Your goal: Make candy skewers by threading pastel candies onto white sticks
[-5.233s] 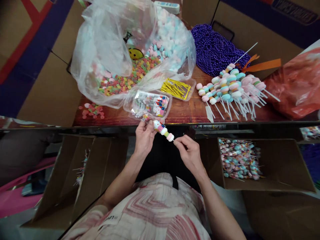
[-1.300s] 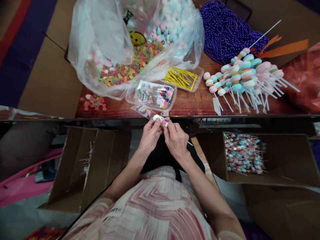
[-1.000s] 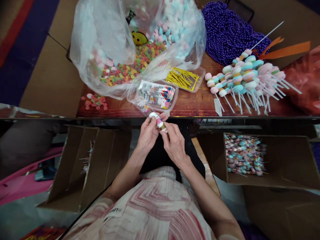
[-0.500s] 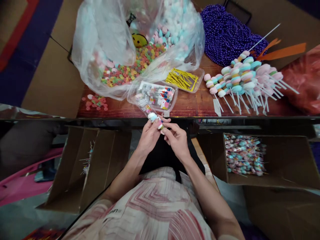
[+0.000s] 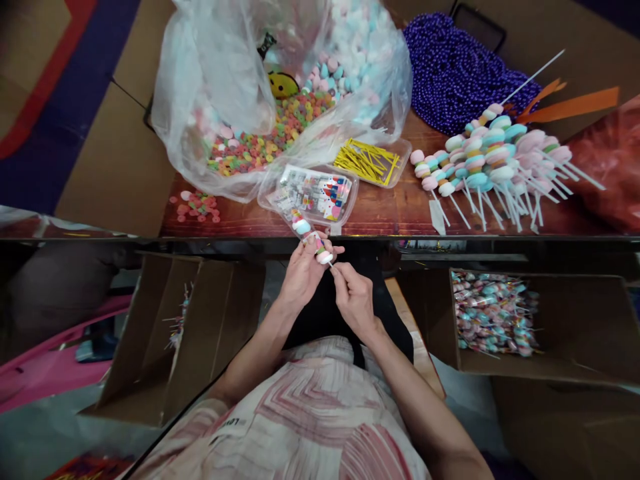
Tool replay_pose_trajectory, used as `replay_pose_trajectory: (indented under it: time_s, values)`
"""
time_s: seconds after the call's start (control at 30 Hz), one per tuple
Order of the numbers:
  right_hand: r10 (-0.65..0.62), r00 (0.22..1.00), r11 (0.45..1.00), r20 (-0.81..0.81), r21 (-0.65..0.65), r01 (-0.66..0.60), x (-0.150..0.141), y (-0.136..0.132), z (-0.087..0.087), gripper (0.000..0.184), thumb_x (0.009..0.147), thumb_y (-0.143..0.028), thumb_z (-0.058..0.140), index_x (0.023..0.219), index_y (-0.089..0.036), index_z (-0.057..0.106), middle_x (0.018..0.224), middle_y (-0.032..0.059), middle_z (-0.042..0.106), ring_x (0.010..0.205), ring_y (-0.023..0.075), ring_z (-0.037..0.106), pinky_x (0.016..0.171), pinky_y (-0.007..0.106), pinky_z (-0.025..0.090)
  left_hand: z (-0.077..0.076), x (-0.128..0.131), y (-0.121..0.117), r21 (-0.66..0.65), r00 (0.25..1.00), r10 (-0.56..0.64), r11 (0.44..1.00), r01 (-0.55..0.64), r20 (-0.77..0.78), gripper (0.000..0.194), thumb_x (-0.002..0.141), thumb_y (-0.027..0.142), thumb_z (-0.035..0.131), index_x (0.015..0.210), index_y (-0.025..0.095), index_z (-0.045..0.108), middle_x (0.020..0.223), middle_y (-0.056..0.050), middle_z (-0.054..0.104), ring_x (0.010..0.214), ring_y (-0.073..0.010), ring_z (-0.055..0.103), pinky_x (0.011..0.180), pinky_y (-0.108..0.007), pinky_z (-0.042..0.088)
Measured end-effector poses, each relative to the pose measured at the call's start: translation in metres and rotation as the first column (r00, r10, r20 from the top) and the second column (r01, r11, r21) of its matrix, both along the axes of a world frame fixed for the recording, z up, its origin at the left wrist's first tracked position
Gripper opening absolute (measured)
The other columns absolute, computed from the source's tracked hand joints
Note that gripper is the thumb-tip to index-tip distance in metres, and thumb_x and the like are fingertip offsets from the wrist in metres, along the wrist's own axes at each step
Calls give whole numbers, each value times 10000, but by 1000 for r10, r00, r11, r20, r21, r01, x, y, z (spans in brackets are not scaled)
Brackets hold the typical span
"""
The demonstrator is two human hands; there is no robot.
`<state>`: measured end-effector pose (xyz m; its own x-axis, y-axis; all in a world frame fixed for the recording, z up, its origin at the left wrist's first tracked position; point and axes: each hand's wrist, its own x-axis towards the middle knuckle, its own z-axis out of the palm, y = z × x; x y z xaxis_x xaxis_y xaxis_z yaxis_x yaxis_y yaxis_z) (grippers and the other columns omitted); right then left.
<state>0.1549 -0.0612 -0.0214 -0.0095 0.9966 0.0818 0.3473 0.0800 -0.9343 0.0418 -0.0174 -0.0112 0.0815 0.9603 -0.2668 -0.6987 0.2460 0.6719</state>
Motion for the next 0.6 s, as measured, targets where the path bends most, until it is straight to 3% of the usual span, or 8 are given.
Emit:
replay_pose_trajectory:
  time_s: [0.13,0.27,0.43,0.6]
  values:
    - [-46,994,998,-96,-43,42,-3,5,2,255,982,-366,487,867,-195,637,629,-37,451,543,104,390,527,249,339,1,-7,-5,-14,996,-89,996,89,-27,303,893,475,663,975,185,644,860,-30,710,980,-213,723,899,-329,523]
    - [-22,986,995,-162,-95,6,5,5,11,255,978,-374,511,859,-193,646,615,-44,420,524,96,356,495,248,292,7,-25,-4,-62,978,-183,982,178,-98,408,842,523,705,1050,174,677,1057,-111,756,1062,-260,712,951,-382,514]
    - [62,982,988,-178,-131,-86,9,3,15,247,973,-371,528,857,-192,653,588,-50,409,516,92,350,482,248,250,16,-46,13,-34,990,67,997,-71,-121,411,822,547,715,984,172,678,1046,-103,767,1016,-254,731,917,-361,535]
    - [185,973,960,-142,-184,-209,6,2,17,266,992,-387,493,894,-192,646,566,-59,403,496,87,356,483,246,257,15,-47,27,-107,988,137,984,-144,-74,242,911,406,658,892,165,648,777,-20,723,737,-153,727,773,-276,548]
